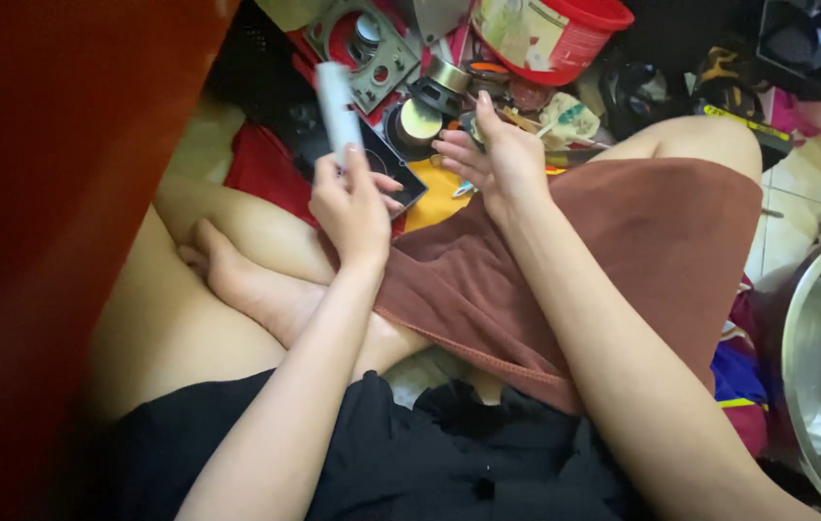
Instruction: Cleaning a white plastic component with a cloth and then assembling it into a black plastic housing.
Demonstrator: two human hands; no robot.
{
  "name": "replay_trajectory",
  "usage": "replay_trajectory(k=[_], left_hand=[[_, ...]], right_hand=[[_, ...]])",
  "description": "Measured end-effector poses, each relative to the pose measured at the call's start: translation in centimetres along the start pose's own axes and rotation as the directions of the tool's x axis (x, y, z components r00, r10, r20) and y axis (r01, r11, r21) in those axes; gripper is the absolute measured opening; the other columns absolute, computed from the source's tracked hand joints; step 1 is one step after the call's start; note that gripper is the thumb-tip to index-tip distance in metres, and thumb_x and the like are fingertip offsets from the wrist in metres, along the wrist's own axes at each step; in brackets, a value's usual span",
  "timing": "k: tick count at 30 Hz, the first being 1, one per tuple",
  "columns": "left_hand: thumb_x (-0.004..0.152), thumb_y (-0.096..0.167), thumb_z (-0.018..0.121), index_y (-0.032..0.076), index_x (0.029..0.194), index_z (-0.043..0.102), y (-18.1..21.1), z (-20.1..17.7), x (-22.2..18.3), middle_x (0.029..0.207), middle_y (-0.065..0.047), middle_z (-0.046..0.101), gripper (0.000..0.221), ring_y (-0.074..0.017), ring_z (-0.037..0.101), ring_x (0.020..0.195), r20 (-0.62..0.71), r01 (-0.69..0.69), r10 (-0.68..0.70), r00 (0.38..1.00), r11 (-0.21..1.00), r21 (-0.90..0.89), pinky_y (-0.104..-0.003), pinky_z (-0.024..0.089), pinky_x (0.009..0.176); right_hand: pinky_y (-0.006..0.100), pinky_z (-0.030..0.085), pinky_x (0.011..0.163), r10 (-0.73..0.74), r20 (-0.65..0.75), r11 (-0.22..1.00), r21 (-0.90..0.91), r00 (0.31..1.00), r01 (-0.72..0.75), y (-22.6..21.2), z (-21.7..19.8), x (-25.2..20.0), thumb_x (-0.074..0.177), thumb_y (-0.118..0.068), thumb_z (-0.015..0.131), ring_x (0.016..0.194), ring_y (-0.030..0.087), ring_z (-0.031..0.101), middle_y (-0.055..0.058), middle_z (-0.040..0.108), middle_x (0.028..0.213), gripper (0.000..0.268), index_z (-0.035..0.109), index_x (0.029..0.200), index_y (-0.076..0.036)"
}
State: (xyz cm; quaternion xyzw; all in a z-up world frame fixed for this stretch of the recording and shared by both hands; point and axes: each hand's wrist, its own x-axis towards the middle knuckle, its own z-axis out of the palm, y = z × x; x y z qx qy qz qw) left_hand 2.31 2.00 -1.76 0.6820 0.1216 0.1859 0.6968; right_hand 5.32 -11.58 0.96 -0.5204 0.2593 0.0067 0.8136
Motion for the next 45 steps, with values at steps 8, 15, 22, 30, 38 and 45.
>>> replay_trajectory(k=[8, 15, 22, 30, 38, 45], left_hand=[[0.085, 0.030, 0.042, -0.005, 0.121, 0.031, -1.5, 0.6, 0.8, 0.089, -0.015, 0.067, 0.052, -0.0148, 0.059, 0.041, 0.041, 0.137, -0.134, 0.990, 0.988, -0.077, -0.020, 0.044, 0.032], [0.086, 0.017, 0.046, -0.002, 0.080, 0.059, -0.8, 0.3, 0.3, 0.058, -0.008, 0.065, 0.023, -0.0118, 0.054, 0.037, 0.174, 0.149, -0.145, 0.974, 0.989, -0.009, -0.020, 0.040, 0.034], [0.085, 0.018, 0.050, 0.007, 0.073, 0.061, -1.2, 0.9, -0.4, 0.053, -0.002, 0.063, 0.019, -0.0107, 0.060, 0.042, 0.285, -0.076, 0.026, 0.958, 0.983, 0.166, -0.019, 0.048, 0.037], [0.073, 0.006, 0.059, 0.007, 0.094, 0.049, -1.1, 3.6, 2.5, 0.072, -0.011, 0.061, 0.023, -0.0357, 0.059, 0.073, 0.251, -0.591, 0.537, 0.806, 0.759, 0.273, -0.044, 0.046, 0.067], [0.069, 0.006, 0.064, 0.004, 0.088, 0.055, -1.8, 5.5, 10.5, 0.092, -0.011, 0.048, 0.022, -0.0260, 0.048, 0.085, 0.445, -0.636, 0.475, 0.759, 0.394, 0.664, -0.037, 0.042, 0.075], [0.064, 0.029, 0.072, -0.009, 0.097, 0.055, -4.7, 6.2, 15.5, 0.106, -0.022, 0.045, 0.053, -0.0353, 0.039, 0.099, 0.598, -0.616, 0.154, 0.787, 0.128, 0.778, -0.041, 0.033, 0.087]], right_hand=[[0.026, 0.053, 0.054, -0.011, 0.045, 1.000, 0.010, 0.999, 0.010, -0.1, 0.2, 0.2, 0.078, -0.032, 0.057, 0.067, 0.024, 0.065, 0.016, 0.062, 0.076, 0.039, 0.055, 0.092, 0.004], [0.023, 0.051, 0.052, -0.017, 0.025, 1.000, -0.005, 1.000, 0.018, 0.0, 0.2, -0.2, 0.078, -0.034, 0.058, 0.066, 0.021, 0.065, 0.013, 0.062, 0.075, 0.038, 0.054, 0.094, 0.000], [0.031, 0.058, 0.052, -0.051, -0.124, 0.999, -0.005, 0.991, 0.051, 1.6, -1.4, 3.5, 0.076, -0.045, 0.059, 0.059, 0.023, 0.068, 0.018, 0.066, 0.076, 0.049, 0.048, 0.095, -0.002], [0.024, 0.048, 0.039, -0.094, -0.198, 0.994, 0.043, 0.976, 0.104, 1.4, -1.9, 2.8, 0.078, -0.048, 0.051, 0.038, 0.014, 0.056, 0.010, 0.061, 0.056, 0.048, 0.059, 0.080, -0.001], [0.020, 0.035, 0.041, -0.026, -0.094, 0.980, 0.196, 0.995, 0.044, -0.1, -1.5, 1.4, 0.081, -0.040, 0.050, 0.041, 0.011, 0.047, 0.007, 0.056, 0.056, 0.041, 0.059, 0.083, 0.000], [0.019, 0.035, 0.039, 0.012, -0.080, 0.969, 0.246, 0.997, 0.008, -0.6, -1.5, 1.9, 0.083, -0.037, 0.051, 0.040, 0.010, 0.046, 0.007, 0.056, 0.057, 0.038, 0.059, 0.083, -0.001]])
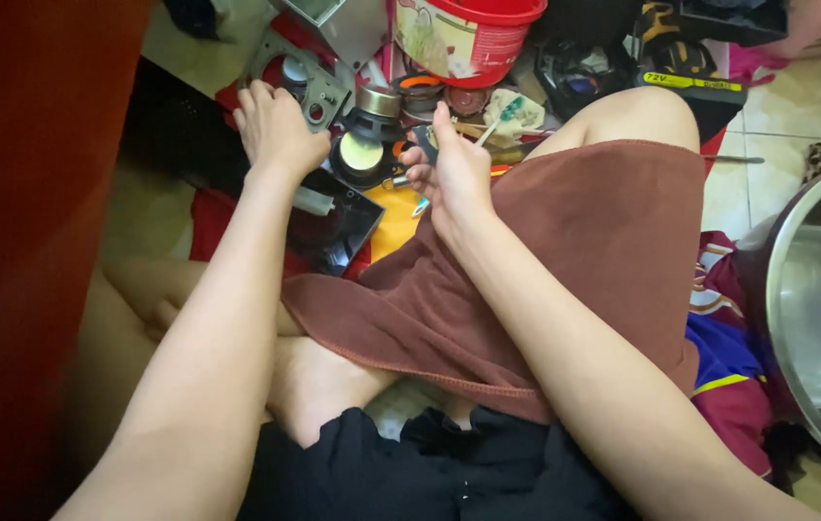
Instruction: Cleaning a white plastic component with a cloth and then assembling it into a black plastic housing.
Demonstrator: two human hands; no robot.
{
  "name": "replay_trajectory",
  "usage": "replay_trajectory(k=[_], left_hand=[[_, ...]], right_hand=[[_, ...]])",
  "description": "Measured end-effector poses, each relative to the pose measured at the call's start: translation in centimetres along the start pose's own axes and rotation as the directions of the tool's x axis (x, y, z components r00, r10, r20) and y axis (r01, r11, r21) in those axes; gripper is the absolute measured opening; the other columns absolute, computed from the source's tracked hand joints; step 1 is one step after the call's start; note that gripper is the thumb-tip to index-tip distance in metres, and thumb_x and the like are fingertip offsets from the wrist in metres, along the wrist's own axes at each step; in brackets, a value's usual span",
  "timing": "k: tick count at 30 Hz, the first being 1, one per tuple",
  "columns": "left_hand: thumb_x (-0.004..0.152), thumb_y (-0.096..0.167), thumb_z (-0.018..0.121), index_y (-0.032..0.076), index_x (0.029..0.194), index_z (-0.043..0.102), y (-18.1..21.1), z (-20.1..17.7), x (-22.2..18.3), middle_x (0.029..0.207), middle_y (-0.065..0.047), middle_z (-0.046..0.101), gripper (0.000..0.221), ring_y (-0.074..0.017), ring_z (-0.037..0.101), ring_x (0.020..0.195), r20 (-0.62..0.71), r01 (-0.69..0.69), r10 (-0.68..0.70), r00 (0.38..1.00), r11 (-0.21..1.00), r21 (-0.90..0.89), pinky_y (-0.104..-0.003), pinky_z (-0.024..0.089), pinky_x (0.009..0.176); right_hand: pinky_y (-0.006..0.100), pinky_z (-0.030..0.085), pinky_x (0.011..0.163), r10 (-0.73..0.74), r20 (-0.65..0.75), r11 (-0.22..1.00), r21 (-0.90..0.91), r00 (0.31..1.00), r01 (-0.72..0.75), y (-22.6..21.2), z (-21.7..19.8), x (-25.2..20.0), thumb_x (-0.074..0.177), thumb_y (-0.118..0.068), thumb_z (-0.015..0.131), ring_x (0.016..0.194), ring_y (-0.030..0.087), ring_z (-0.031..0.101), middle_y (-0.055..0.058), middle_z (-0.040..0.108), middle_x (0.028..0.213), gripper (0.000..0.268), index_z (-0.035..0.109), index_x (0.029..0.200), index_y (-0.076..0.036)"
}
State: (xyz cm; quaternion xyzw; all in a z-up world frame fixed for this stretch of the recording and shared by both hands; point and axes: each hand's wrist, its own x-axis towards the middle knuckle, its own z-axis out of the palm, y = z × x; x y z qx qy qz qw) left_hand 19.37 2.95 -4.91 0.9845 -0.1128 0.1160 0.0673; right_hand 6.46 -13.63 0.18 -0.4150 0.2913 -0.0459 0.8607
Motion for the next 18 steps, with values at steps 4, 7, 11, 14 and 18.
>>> replay_trajectory(k=[4, 7, 11, 14, 18], left_hand=[[0.058, 0.020, 0.074, -0.004, 0.088, 0.063, -0.4, 0.5, 0.5, 0.109, -0.019, 0.046, 0.040, -0.0349, 0.040, 0.102, 0.075, -0.029, 0.029, 0.997, 1.000, 0.004, -0.046, 0.032, 0.091], [0.058, 0.019, 0.077, -0.004, 0.091, 0.062, -0.6, 0.8, 1.0, 0.109, -0.019, 0.048, 0.043, -0.0343, 0.042, 0.101, 0.042, -0.092, 0.089, 0.995, 0.993, 0.069, -0.045, 0.034, 0.089], [0.059, 0.022, 0.078, -0.004, 0.091, 0.063, -0.2, 0.3, 1.2, 0.108, -0.019, 0.048, 0.044, -0.0346, 0.041, 0.100, 0.082, -0.123, 0.113, 0.990, 0.983, 0.136, -0.045, 0.032, 0.089], [0.057, 0.019, 0.076, -0.003, 0.088, 0.065, 0.3, -0.1, 2.0, 0.110, -0.018, 0.049, 0.040, -0.0325, 0.042, 0.100, 0.108, -0.153, 0.133, 0.985, 0.966, 0.209, -0.043, 0.032, 0.088], [0.062, 0.016, 0.071, -0.004, 0.092, 0.062, -1.9, 1.1, 3.5, 0.108, -0.020, 0.046, 0.037, -0.0349, 0.045, 0.098, -0.023, -0.113, 0.128, 0.992, 0.936, 0.333, -0.047, 0.038, 0.083]], right_hand=[[0.019, 0.033, 0.039, 0.016, 0.003, 1.000, 0.022, 1.000, -0.016, 0.2, -0.1, 0.5, 0.082, -0.039, 0.051, 0.039, 0.010, 0.045, 0.006, 0.056, 0.056, 0.040, 0.059, 0.084, 0.001], [0.019, 0.034, 0.039, 0.001, 0.019, 1.000, 0.019, 1.000, -0.002, -0.2, 0.3, 0.3, 0.083, -0.037, 0.049, 0.038, 0.009, 0.044, 0.006, 0.056, 0.057, 0.039, 0.058, 0.084, 0.001], [0.019, 0.035, 0.039, 0.038, 0.023, 0.997, 0.068, 0.999, -0.040, -0.4, 0.3, 0.7, 0.083, -0.036, 0.050, 0.039, 0.011, 0.045, 0.008, 0.056, 0.057, 0.039, 0.057, 0.083, 0.002], [0.020, 0.035, 0.039, 0.043, 0.027, 0.996, 0.077, 0.999, -0.045, -0.6, 0.2, 0.8, 0.084, -0.036, 0.050, 0.040, 0.010, 0.045, 0.008, 0.056, 0.058, 0.039, 0.057, 0.084, 0.002], [0.020, 0.037, 0.040, 0.078, 0.030, 0.993, 0.084, 0.996, -0.081, -0.4, 0.1, 1.2, 0.085, -0.038, 0.049, 0.041, 0.010, 0.047, 0.007, 0.056, 0.058, 0.040, 0.058, 0.085, 0.001]])
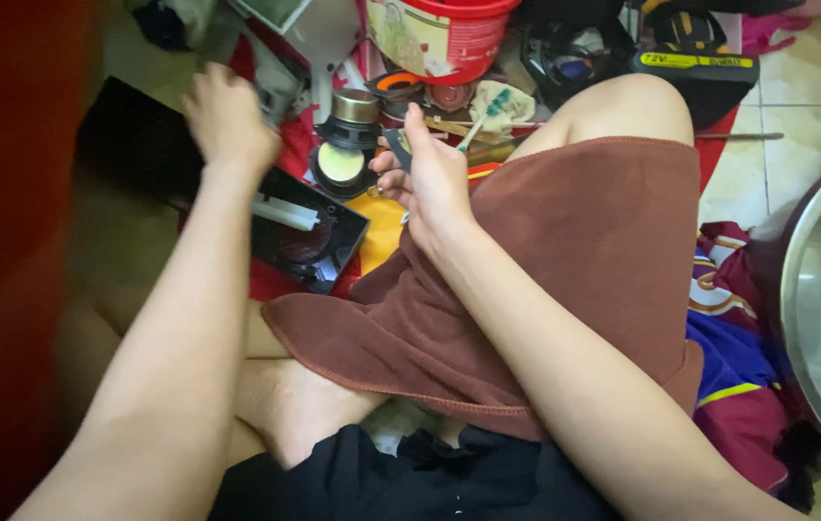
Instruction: Cleaning a white plastic component with a cloth and then assembling it into a black plastic housing.
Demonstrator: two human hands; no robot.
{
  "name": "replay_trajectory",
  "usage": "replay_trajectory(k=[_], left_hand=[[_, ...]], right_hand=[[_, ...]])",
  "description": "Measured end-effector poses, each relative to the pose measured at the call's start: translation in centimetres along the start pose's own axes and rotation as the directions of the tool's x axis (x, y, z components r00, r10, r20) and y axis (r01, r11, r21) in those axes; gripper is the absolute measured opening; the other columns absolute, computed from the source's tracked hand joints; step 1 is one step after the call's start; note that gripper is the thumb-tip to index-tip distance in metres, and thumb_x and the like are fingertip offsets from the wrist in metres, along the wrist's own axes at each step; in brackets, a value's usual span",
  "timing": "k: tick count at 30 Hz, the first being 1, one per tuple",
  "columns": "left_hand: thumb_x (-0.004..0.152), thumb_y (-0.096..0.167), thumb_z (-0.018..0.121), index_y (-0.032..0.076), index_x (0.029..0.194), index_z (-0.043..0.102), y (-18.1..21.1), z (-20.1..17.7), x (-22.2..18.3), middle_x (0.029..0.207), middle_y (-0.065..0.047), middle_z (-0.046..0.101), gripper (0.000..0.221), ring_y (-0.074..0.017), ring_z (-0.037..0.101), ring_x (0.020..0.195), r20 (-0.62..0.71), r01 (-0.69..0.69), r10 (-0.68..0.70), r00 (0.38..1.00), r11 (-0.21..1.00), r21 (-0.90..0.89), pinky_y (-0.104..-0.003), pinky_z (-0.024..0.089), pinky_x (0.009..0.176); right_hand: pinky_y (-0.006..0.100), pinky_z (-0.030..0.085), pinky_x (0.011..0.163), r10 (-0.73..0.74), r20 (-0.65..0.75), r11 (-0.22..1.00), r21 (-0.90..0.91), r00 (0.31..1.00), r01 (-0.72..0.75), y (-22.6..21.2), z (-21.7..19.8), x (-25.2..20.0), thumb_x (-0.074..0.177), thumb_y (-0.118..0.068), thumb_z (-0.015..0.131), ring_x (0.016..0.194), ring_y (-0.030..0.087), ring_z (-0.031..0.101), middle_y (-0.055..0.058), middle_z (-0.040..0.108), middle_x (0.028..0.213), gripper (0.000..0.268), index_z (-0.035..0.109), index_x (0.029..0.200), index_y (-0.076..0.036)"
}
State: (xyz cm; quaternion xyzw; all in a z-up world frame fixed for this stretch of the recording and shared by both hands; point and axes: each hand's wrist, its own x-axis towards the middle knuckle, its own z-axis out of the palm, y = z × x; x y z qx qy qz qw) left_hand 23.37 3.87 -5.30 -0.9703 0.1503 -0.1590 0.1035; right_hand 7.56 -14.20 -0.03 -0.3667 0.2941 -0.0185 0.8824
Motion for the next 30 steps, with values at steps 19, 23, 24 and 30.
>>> replay_trajectory(k=[19, 23, 24, 30], left_hand=[[0.063, 0.039, 0.082, 0.008, 0.070, 0.071, 4.1, -0.8, 1.2, 0.061, -0.007, 0.065, 0.034, -0.0181, 0.060, 0.048, 0.254, 0.362, -0.266, 0.930, 0.786, -0.502, -0.033, 0.050, 0.052], [0.063, 0.036, 0.082, 0.005, 0.070, 0.069, 4.5, -0.7, 1.6, 0.063, -0.009, 0.065, 0.034, -0.0191, 0.061, 0.049, 0.199, 0.340, -0.279, 0.939, 0.833, -0.437, -0.033, 0.051, 0.051], [0.062, 0.033, 0.081, 0.003, 0.070, 0.068, 4.5, -0.8, 1.6, 0.064, -0.011, 0.064, 0.034, -0.0210, 0.062, 0.050, 0.177, 0.326, -0.276, 0.945, 0.850, -0.413, -0.033, 0.051, 0.051], [0.062, 0.025, 0.076, -0.002, 0.077, 0.066, 4.7, -1.6, 1.7, 0.070, -0.014, 0.063, 0.033, -0.0266, 0.063, 0.059, 0.228, 0.288, -0.213, 0.950, 0.882, -0.374, -0.036, 0.052, 0.057]], right_hand=[[0.019, 0.037, 0.040, 0.031, 0.006, 0.999, -0.017, 1.000, -0.031, -0.1, 0.3, 0.1, 0.085, -0.038, 0.047, 0.040, 0.010, 0.045, 0.008, 0.056, 0.059, 0.041, 0.058, 0.087, 0.002], [0.019, 0.037, 0.042, 0.028, 0.013, 0.999, -0.035, 1.000, -0.028, -0.2, 0.4, 0.2, 0.084, -0.039, 0.047, 0.041, 0.010, 0.045, 0.007, 0.056, 0.058, 0.042, 0.059, 0.086, 0.002], [0.019, 0.037, 0.041, 0.032, 0.013, 0.999, -0.033, 0.999, -0.031, -0.1, 0.3, 0.2, 0.084, -0.039, 0.047, 0.040, 0.009, 0.045, 0.007, 0.056, 0.058, 0.042, 0.059, 0.086, 0.002], [0.020, 0.038, 0.042, 0.037, 0.003, 0.998, -0.046, 0.999, -0.037, -0.4, 0.5, -0.1, 0.086, -0.038, 0.046, 0.040, 0.009, 0.046, 0.007, 0.056, 0.058, 0.042, 0.058, 0.088, 0.003]])
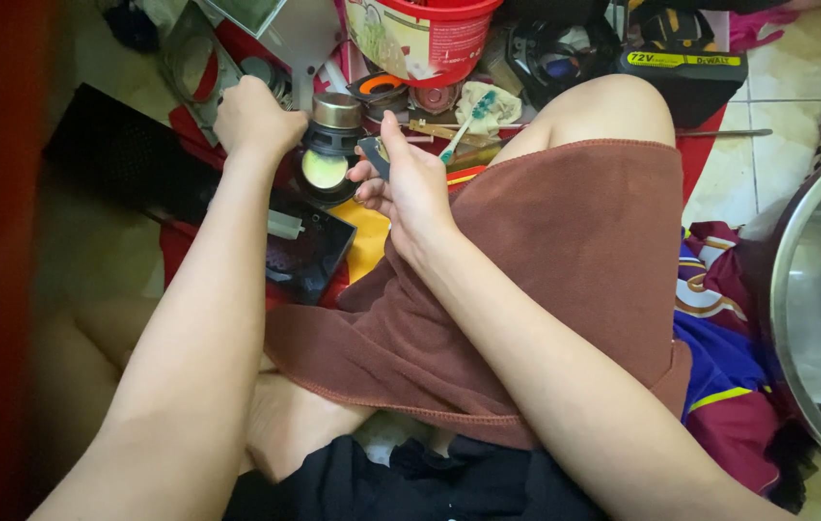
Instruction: Cleaning a white plastic component with a cloth and then assembling it into a black plastic housing.
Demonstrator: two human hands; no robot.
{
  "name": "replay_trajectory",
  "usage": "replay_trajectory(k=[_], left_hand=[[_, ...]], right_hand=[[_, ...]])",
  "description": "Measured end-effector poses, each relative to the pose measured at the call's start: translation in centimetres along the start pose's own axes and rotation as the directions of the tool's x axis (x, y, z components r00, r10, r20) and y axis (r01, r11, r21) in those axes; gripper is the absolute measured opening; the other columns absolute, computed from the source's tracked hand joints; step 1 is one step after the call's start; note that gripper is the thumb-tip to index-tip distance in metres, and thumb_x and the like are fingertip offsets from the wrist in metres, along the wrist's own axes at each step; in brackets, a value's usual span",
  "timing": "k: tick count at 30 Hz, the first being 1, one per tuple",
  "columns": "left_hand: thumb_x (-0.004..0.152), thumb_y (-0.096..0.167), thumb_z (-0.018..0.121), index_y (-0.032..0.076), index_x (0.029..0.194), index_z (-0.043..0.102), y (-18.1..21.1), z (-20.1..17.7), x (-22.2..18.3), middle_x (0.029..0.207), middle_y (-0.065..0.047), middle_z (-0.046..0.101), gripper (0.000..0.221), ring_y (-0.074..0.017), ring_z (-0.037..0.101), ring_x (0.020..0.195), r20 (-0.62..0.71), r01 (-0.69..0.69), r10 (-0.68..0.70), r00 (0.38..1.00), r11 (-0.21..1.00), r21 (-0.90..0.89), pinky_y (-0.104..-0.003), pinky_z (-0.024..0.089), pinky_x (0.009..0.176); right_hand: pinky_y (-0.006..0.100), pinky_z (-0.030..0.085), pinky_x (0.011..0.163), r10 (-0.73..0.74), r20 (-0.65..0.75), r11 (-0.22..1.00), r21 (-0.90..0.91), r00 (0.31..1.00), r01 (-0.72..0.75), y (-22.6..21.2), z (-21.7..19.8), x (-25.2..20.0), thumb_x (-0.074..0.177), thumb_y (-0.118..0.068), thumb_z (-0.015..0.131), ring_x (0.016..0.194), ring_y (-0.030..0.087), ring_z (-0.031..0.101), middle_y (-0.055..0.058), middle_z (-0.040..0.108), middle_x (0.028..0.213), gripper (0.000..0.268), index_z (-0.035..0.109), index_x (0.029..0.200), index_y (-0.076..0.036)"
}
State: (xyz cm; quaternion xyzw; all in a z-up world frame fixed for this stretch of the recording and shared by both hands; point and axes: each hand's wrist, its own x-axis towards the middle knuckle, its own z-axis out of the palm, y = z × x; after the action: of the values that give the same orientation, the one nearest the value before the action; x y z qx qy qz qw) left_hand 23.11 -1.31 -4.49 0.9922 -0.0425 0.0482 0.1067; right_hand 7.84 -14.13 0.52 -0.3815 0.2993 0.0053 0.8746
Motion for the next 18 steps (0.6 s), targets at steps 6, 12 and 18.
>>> replay_trajectory(k=[6, 12, 18], left_hand=[[0.065, 0.033, 0.079, 0.000, 0.076, 0.064, -0.5, 0.7, 0.1, 0.071, -0.013, 0.064, 0.037, -0.0258, 0.063, 0.059, 0.025, 0.067, -0.065, 0.998, 0.995, -0.068, -0.036, 0.052, 0.055], [0.065, 0.037, 0.080, -0.004, 0.075, 0.064, -0.5, 0.2, -0.1, 0.070, -0.015, 0.063, 0.045, -0.0277, 0.062, 0.057, 0.041, 0.013, -0.010, 0.999, 0.997, -0.081, -0.037, 0.051, 0.055], [0.057, 0.012, 0.074, -0.003, 0.080, 0.065, -1.0, -2.4, -0.4, 0.074, -0.016, 0.064, 0.029, -0.0293, 0.063, 0.063, 0.154, 0.021, -0.020, 0.988, 1.000, -0.004, -0.038, 0.050, 0.064]], right_hand=[[0.019, 0.036, 0.041, 0.005, 0.025, 1.000, 0.024, 1.000, -0.006, 0.3, -0.1, 0.3, 0.086, -0.038, 0.046, 0.040, 0.010, 0.046, 0.007, 0.055, 0.057, 0.042, 0.057, 0.086, 0.002], [0.019, 0.037, 0.041, 0.008, 0.005, 1.000, 0.009, 1.000, -0.008, 0.2, -0.1, 0.3, 0.086, -0.039, 0.046, 0.040, 0.010, 0.046, 0.007, 0.056, 0.058, 0.043, 0.058, 0.089, 0.003], [0.020, 0.038, 0.041, 0.002, 0.026, 1.000, 0.010, 1.000, -0.003, 0.3, -0.1, 0.2, 0.086, -0.038, 0.046, 0.040, 0.010, 0.047, 0.007, 0.056, 0.058, 0.041, 0.057, 0.089, 0.002]])
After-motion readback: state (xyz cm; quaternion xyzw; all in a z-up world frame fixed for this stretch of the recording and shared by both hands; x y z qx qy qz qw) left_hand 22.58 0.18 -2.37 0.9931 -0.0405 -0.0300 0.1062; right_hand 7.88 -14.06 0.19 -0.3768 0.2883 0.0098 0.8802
